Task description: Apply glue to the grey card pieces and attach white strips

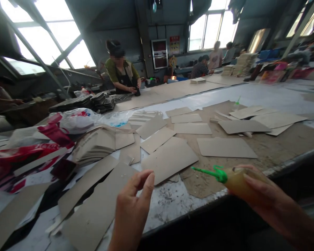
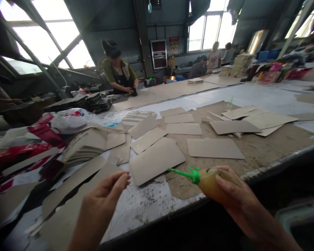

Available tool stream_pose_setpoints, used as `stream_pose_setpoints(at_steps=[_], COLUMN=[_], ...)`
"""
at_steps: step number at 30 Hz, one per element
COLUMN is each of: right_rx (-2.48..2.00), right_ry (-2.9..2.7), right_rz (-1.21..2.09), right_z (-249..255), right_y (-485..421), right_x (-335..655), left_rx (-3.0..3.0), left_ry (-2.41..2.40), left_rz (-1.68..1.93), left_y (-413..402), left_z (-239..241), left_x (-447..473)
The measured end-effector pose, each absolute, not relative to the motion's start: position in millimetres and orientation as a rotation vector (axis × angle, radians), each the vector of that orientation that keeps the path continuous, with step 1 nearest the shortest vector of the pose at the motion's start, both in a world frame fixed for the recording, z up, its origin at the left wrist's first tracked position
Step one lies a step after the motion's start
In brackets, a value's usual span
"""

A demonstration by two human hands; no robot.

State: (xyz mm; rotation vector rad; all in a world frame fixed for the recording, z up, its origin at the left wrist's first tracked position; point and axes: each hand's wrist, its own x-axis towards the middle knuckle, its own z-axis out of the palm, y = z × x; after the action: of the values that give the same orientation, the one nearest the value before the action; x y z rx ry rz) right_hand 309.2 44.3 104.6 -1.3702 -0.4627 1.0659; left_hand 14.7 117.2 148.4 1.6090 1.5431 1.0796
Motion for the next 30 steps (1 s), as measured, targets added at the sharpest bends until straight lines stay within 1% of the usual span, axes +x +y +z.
stream_pose_setpoints(at_steps=[2, 7, 11, 15, 25, 28, 30], right_rx=[-1.295, -1.163, -1.156, -1.182, -1.228, -1.239, -1.255], right_ry=[-0.503, -0.568, -0.576, -0.581, -0.564, -0.555, -0.547], right_rz=[1.096, 1.077, 1.045, 1.056, 1.073, 1.056, 1.054], right_z=[96.8, 77.9, 57.2, 40.6, 42.8, 43.0, 42.3], right_y=[62.8, 124.9, 171.2, 192.7, 172.9, 165.6, 162.5], right_x=[308.3, 307.1, 307.3, 303.2, 296.0, 295.1, 294.7], left_rx=[1.528, 1.508, 1.518, 1.501, 1.436, 1.445, 1.479], left_ry=[1.616, 1.833, 1.876, 1.924, 1.889, 1.875, 1.751], left_rz=[1.002, 0.99, 0.96, 0.942, 0.966, 1.02, 1.069], left_y=[132.6, 168.6, 180.0, 182.7, 175.9, 164.9, 155.5], left_z=[124.2, 69.7, 48.9, 36.4, 35.8, 57.6, 91.2], left_x=[16.4, 24.8, 29.8, 30.7, 27.3, 32.0, 36.7])
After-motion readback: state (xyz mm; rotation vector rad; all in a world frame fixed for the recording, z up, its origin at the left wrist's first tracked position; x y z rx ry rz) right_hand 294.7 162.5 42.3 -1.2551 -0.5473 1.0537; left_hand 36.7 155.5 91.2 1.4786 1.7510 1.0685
